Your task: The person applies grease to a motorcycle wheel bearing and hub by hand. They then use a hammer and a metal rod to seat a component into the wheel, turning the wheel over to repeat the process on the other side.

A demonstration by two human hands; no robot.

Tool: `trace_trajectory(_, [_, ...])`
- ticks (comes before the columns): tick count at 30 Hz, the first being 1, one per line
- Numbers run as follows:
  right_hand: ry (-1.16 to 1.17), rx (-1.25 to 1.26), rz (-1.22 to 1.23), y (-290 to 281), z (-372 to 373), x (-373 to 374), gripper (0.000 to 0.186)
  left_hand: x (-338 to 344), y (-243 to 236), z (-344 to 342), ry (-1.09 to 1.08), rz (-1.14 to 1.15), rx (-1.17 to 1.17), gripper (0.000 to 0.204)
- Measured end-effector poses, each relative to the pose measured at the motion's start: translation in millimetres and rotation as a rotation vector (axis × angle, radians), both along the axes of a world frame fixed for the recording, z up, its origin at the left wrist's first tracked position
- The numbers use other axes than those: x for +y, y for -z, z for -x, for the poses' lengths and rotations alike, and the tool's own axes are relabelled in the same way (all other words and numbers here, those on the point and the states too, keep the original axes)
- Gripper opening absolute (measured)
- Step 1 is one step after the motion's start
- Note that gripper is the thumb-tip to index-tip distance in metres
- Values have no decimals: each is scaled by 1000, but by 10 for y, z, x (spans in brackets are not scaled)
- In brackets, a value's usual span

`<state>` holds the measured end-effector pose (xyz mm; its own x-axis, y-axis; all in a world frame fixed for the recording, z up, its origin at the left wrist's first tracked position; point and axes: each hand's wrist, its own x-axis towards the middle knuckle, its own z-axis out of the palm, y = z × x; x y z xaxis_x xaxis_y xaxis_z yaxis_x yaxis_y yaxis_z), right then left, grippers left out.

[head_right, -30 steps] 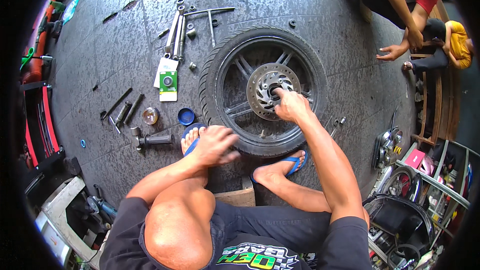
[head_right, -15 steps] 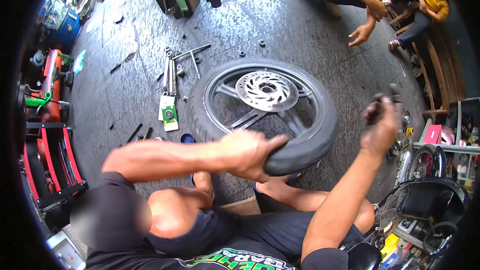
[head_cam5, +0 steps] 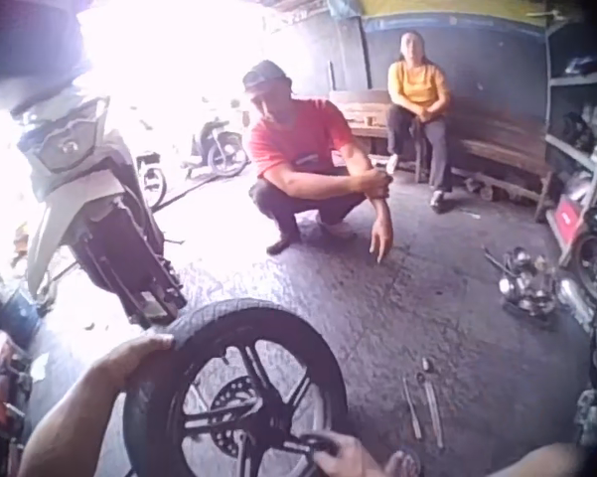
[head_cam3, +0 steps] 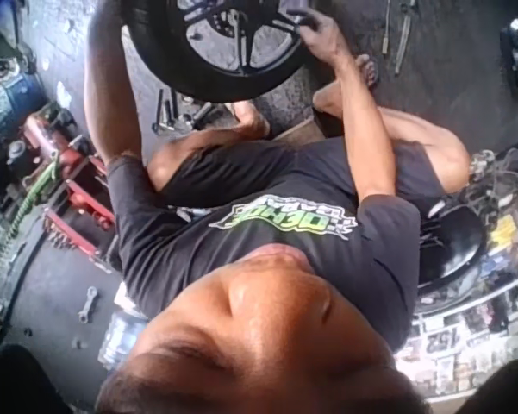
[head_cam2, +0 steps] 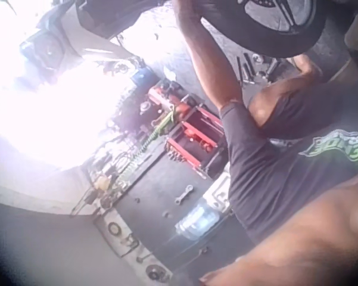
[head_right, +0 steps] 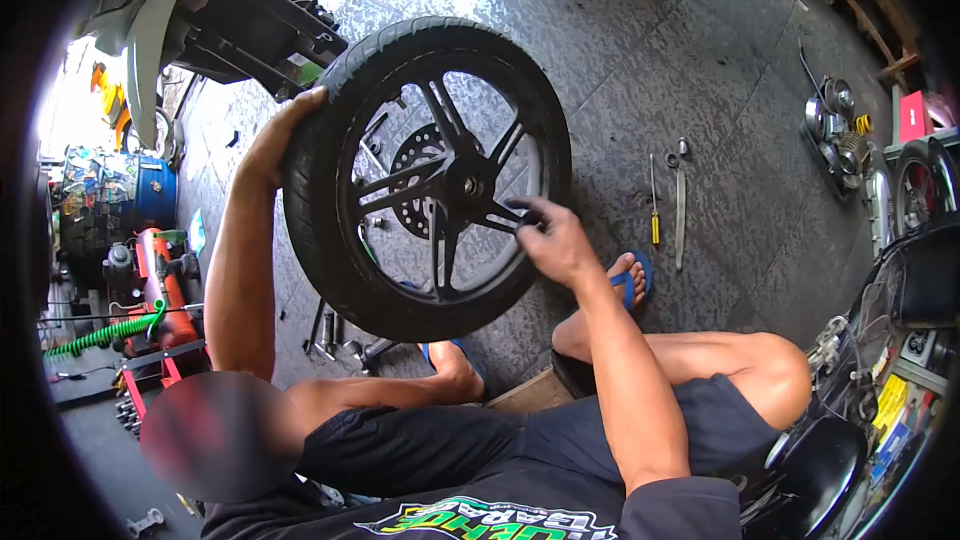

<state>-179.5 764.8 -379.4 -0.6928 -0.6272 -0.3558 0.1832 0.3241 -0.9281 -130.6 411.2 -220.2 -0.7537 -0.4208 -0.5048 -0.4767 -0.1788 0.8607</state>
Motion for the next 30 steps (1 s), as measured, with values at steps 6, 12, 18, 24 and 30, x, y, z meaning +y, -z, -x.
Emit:
trace_trajectory(6, [-265, 674, -147, -6, 72, -284, 54, -14, 102, -148, -54, -58, 29, 39])
trace_trajectory(12, [-316, 461, -220, -97, -91, -452, 55, -70, 147, -245, -44, -48, -24, 39])
trace_trajectory(18, [-115, 147, -35, -46, 76, -435, 51, -107, 181, -295, 28, -24, 12, 40])
trace_trajectory(24, [-466, 918, -433, -138, -14, -322, 59, -82, 160, -272, 34, -10, 15, 42])
trace_trajectory(30, [-272, 587, -261, -109, -134, -409, 49, -51, 129, -264, 53, 5, 26, 41])
